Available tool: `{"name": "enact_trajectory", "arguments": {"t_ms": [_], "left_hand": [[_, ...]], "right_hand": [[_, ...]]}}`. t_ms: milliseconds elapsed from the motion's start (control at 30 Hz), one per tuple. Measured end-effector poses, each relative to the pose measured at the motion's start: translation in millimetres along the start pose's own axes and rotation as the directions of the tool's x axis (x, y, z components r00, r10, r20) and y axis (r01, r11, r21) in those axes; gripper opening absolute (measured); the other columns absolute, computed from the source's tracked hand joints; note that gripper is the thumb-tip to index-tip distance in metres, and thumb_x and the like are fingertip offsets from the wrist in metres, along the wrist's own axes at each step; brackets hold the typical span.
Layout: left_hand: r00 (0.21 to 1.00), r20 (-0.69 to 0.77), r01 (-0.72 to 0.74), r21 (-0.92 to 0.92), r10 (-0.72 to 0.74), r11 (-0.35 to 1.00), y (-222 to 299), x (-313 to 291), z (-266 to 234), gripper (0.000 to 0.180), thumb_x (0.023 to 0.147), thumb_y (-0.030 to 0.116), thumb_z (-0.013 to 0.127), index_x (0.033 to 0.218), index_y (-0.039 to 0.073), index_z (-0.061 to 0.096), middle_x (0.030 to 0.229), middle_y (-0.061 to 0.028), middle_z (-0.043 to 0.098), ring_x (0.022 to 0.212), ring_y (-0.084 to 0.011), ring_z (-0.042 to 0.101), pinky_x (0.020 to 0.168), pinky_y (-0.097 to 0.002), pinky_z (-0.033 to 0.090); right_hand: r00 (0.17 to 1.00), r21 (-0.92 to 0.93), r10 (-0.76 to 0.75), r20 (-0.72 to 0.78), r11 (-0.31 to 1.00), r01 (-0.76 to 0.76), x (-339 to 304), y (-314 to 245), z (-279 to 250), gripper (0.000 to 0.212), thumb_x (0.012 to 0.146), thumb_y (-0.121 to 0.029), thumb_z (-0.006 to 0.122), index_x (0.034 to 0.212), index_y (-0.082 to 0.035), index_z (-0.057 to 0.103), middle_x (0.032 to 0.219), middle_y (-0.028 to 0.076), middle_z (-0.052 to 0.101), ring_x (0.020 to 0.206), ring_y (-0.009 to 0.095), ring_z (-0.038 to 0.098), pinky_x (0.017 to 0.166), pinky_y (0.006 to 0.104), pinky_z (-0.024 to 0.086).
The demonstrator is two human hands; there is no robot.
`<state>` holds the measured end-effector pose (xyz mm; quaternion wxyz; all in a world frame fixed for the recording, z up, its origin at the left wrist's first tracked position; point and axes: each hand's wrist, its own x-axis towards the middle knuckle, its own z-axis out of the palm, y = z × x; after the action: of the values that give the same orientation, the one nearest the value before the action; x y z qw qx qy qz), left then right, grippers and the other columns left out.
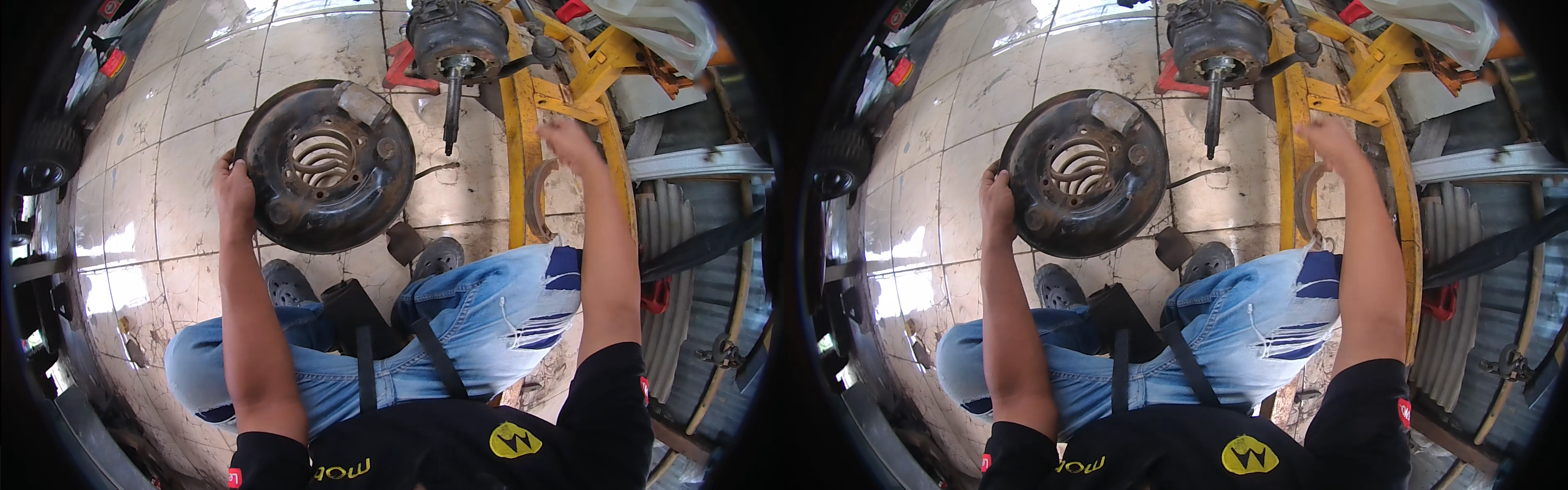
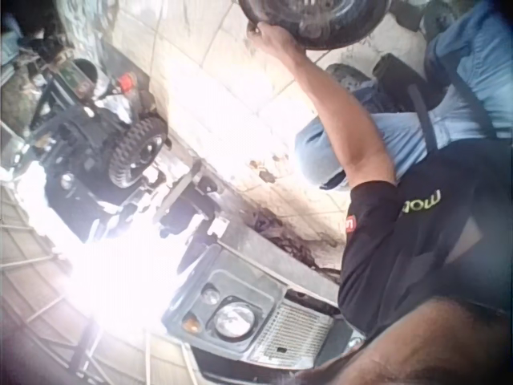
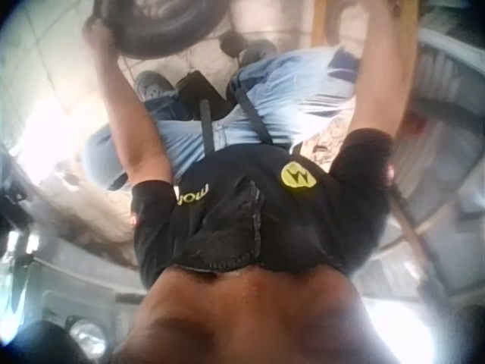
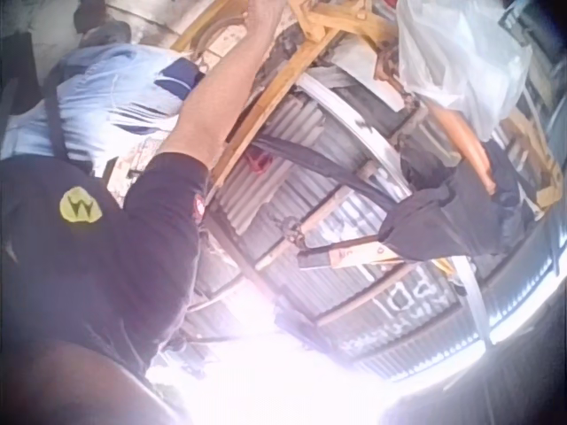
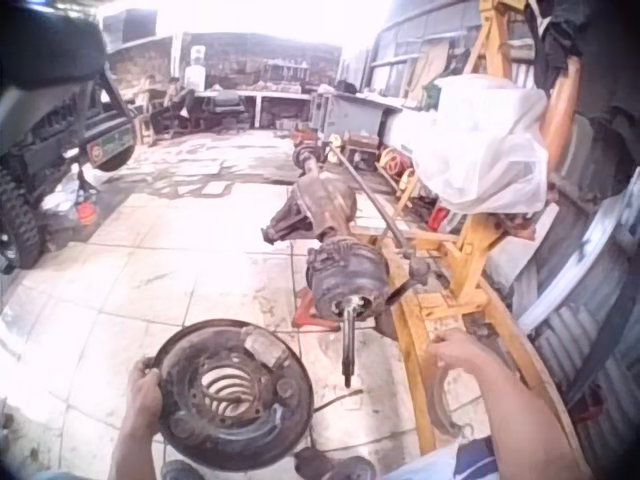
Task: The person assembles brake shoes and springs onto a brake drum while sitting on the floor. They fit the shoes into the drum, attach the return spring, and adjust the components by hand.
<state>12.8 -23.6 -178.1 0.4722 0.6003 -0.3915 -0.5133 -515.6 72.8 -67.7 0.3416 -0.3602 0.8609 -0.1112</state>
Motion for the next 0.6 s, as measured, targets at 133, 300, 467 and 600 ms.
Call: {"name": "enact_trajectory", "arguments": {"t_ms": [133, 300, 467, 600], "left_hand": [[0.999, 0.009, 0.033, -0.036, -0.032, 0.999, 9, -6, 13, 0.032, 0.098, 0.011, 0.045, 0.126, -0.004, 0.052, 0.104, -0.0127, 0.065, 0.087, -0.0161, 0.063, 0.076, -0.0304, 0.053], [0.998, -0.060, -0.013, -0.006, 0.012, 1.000, 16, -13, -3, 0.035, 0.097, 0.012, 0.047, 0.127, -0.004, 0.053, 0.105, -0.0135, 0.065, 0.088, -0.0161, 0.063, 0.077, -0.0298, 0.053], [0.999, -0.033, -0.026, 0.113, 0.030, 0.993, 12, -6, -1, 0.038, 0.097, 0.014, 0.048, 0.131, -0.004, 0.053, 0.111, -0.0137, 0.065, 0.095, -0.0188, 0.064, 0.085, -0.0314, 0.052], [0.999, -0.017, -0.031, 0.200, 0.035, 0.979, 13, -3, -7, 0.041, 0.090, 0.014, 0.049, 0.123, -0.008, 0.061, 0.110, -0.0186, 0.068, 0.101, -0.0231, 0.063, 0.091, -0.0326, 0.047]], "right_hand": [[0.958, -0.347, -0.094, -0.271, 0.938, -0.006, 29, 129, 55, 0.061, 0.084, -0.045, 0.074, 0.117, 0.006, 0.064, 0.101, 0.024, 0.070, 0.095, 0.032, 0.069, 0.078, 0.0397, 0.054], [0.948, -0.371, -0.011, -0.319, 0.922, -0.114, 9, 125, 101, 0.060, 0.078, -0.041, 0.078, 0.114, 0.005, 0.066, 0.112, 0.027, 0.068, 0.110, 0.039, 0.065, 0.091, 0.0436, 0.052], [0.934, -0.325, -0.049, -0.353, 0.943, -0.073, 12, 153, 81, 0.046, 0.076, -0.030, 0.077, 0.103, 0.005, 0.067, 0.099, 0.025, 0.069, 0.095, 0.037, 0.067, 0.081, 0.0428, 0.052], [0.943, -0.326, -0.240, -0.228, 0.932, 0.159, -47, 117, 39, 0.031, 0.078, -0.018, 0.073, 0.100, 0.002, 0.066, 0.090, 0.019, 0.069, 0.086, 0.036, 0.066, 0.079, 0.0393, 0.051]]}}
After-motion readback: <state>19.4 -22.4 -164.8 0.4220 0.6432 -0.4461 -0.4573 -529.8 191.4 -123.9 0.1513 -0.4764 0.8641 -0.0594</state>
